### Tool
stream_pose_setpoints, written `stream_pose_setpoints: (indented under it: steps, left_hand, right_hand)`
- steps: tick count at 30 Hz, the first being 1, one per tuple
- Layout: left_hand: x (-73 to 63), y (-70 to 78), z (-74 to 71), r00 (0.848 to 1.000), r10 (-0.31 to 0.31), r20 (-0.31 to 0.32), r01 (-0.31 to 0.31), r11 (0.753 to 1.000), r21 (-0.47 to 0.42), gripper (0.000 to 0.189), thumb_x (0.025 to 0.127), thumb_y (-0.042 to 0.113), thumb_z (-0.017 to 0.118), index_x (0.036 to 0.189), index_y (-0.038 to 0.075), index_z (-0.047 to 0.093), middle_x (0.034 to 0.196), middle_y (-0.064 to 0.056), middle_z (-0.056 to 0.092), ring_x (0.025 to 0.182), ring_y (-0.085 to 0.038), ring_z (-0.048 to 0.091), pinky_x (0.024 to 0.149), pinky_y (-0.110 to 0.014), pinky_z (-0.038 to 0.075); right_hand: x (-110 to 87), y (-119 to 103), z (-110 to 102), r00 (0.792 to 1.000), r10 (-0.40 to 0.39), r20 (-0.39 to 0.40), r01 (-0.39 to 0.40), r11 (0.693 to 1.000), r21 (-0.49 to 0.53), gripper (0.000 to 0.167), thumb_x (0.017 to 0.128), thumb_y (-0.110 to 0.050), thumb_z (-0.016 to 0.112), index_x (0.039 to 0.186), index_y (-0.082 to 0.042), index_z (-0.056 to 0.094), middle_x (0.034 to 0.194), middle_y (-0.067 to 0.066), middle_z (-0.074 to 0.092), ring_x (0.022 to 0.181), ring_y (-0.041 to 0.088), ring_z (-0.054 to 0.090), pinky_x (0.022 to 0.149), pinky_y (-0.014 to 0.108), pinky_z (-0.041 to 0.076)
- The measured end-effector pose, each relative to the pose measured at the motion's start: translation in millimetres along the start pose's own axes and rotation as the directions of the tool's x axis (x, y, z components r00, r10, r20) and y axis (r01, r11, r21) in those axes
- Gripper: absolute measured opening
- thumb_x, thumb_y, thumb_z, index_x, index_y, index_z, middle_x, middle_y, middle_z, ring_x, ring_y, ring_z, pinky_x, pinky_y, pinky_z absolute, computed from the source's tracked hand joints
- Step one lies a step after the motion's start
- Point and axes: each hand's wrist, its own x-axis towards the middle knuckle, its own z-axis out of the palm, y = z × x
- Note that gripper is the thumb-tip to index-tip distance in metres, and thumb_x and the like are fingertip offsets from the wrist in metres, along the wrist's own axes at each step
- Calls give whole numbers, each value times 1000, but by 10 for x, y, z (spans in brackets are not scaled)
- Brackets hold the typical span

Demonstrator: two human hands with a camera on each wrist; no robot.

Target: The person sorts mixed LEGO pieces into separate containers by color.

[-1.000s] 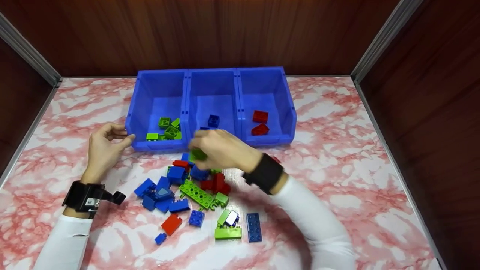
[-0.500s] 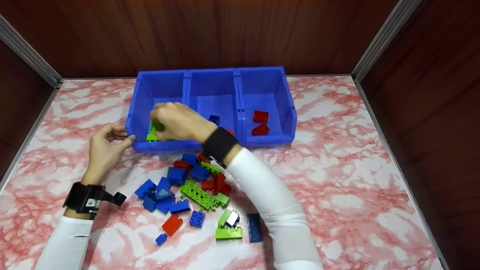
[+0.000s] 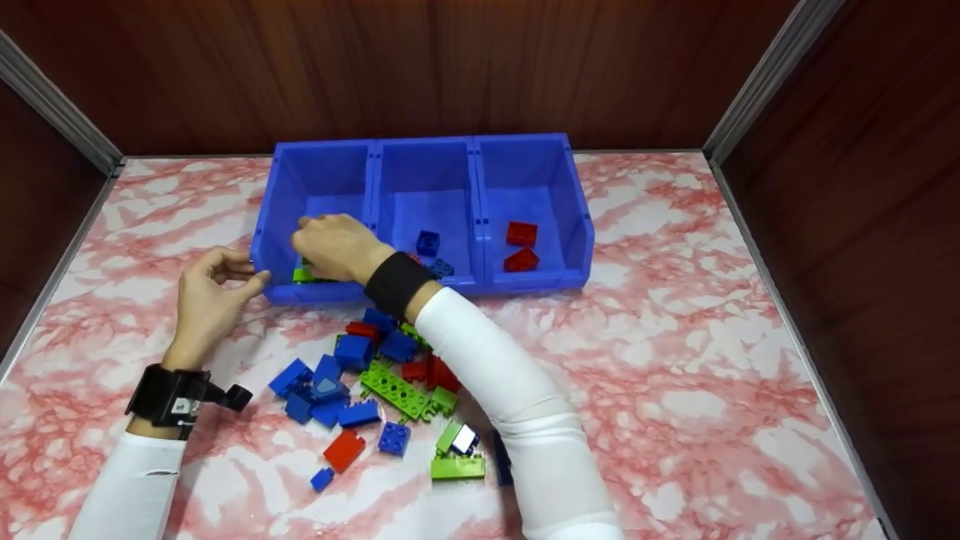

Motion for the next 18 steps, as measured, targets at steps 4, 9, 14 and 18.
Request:
stream_pose_setpoints:
  steps: [4, 9, 14, 18]
  left_hand:
    - [-4, 3, 1, 1000, 5, -3, -5, 1000, 3, 23, 86, 0, 79, 108, -5, 71, 105, -21, 76, 85, -12, 64, 82, -24, 57]
    - [-6, 10, 3, 1000, 20, -9, -20, 1000, 10, 23, 86, 0, 80, 106, -5, 71, 103, -21, 76, 84, -11, 64, 81, -27, 57]
    - [-3, 12, 3, 1000, 21, -7, -21, 1000, 7, 22, 86, 0, 79, 106, -5, 71, 104, -21, 76, 84, -11, 65, 82, -27, 58]
    - [-4, 6, -1, 1000, 13, 3, -13, 1000, -1, 22, 87, -1, 78, 107, -6, 70, 106, -22, 76, 86, -14, 65, 81, -22, 57]
  right_hand:
    - [0, -22, 71, 999, 12, 34, -11, 999, -32, 24, 104, -24, 66, 119, -7, 74, 118, 13, 70, 98, 28, 72, 85, 40, 65]
    - [-4, -43, 125, 996, 46, 76, -43, 998, -38, 21, 106, -20, 63, 116, -6, 75, 120, 13, 73, 98, 29, 74, 85, 40, 65]
    - [1, -79, 110, 991, 71, 114, -66, 997, -49, 21, 107, -20, 61, 116, -6, 73, 120, 13, 74, 96, 28, 74, 86, 39, 65]
    - [-4, -82, 100, 990, 81, 114, -78, 996, -34, 21, 106, -23, 65, 116, -6, 73, 117, 13, 75, 100, 28, 74, 88, 40, 65]
